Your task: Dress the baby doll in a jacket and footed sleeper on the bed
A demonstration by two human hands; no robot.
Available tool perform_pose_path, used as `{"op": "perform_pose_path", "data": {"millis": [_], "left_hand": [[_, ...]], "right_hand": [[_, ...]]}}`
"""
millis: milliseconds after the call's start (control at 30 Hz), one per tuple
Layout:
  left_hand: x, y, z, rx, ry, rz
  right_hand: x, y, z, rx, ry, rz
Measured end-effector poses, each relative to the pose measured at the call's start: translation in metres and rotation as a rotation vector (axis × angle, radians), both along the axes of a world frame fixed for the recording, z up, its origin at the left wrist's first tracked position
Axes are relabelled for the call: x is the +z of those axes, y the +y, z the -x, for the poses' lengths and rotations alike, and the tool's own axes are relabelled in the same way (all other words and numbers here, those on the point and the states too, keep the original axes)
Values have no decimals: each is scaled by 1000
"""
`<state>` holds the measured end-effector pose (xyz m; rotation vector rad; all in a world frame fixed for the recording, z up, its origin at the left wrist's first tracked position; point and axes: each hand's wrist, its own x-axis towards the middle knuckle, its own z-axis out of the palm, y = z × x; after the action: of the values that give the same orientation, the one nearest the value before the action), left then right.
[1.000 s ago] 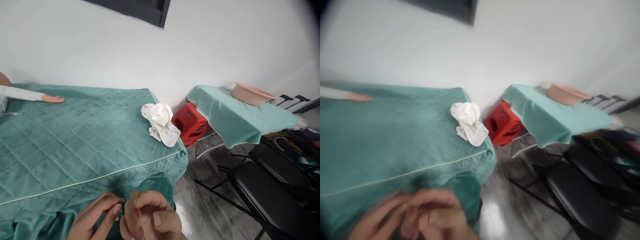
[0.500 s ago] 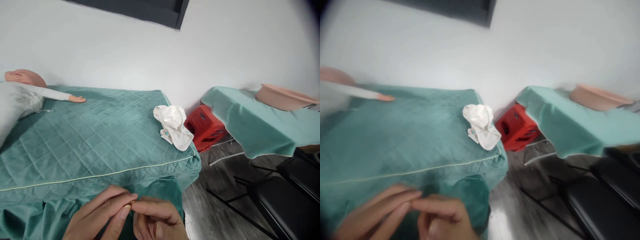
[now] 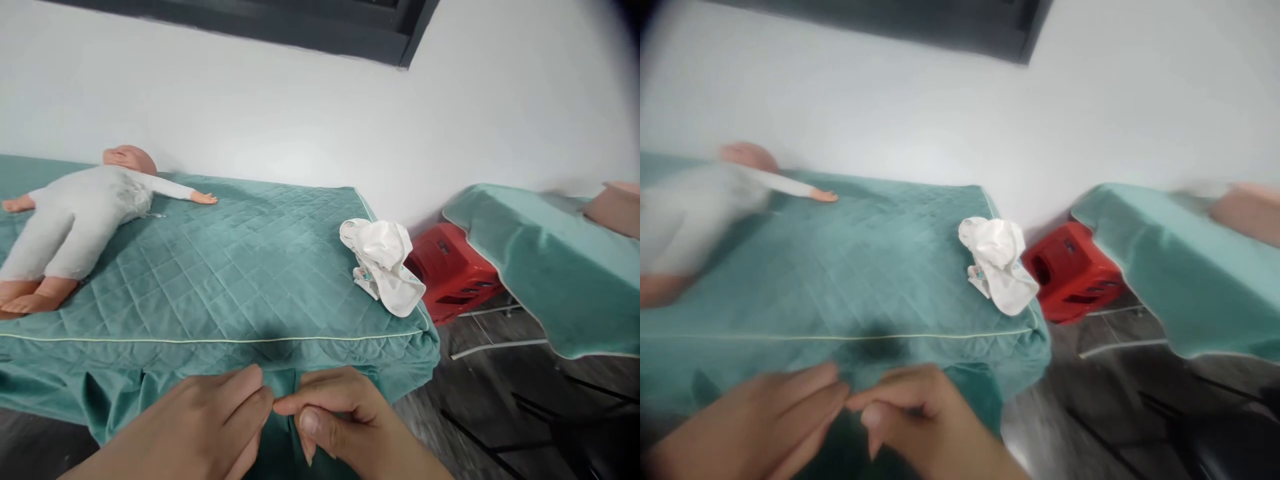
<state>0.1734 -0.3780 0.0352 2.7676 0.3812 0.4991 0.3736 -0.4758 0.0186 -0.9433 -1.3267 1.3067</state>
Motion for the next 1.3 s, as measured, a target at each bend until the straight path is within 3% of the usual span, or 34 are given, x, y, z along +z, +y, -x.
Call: {"op": "perform_pose_path", "data": {"millis": [167, 400, 567, 667, 767, 900, 967, 1200, 1300], "left_hand": [[-3, 3, 3, -1, -95, -83], [-6, 6, 3, 85, -302, -131], [-6, 5, -4, 160, -383, -127], [-9, 2, -10, 245, -425, -39], [-11, -2, -17, 313, -512, 141], [-9, -7, -23, 309, -598, 309], [-7, -10, -24, 301, -606, 359], [-5, -15, -27, 295, -627, 456], [-7, -18, -27, 322, -634, 461]], "right_hand": [[7, 10, 7, -9, -31, 15], [1, -5, 23, -82, -187, 73], [-14, -4, 27, 90, -242, 186], [-28, -4, 28, 130, -215, 253], [-30, -7, 27, 143, -91, 292], [-23, -7, 28, 139, 250, 321], [-23, -5, 30, 108, 420, 344], [-29, 0, 38, 229, 860, 343], [-30, -2, 40, 192, 928, 386]]}}
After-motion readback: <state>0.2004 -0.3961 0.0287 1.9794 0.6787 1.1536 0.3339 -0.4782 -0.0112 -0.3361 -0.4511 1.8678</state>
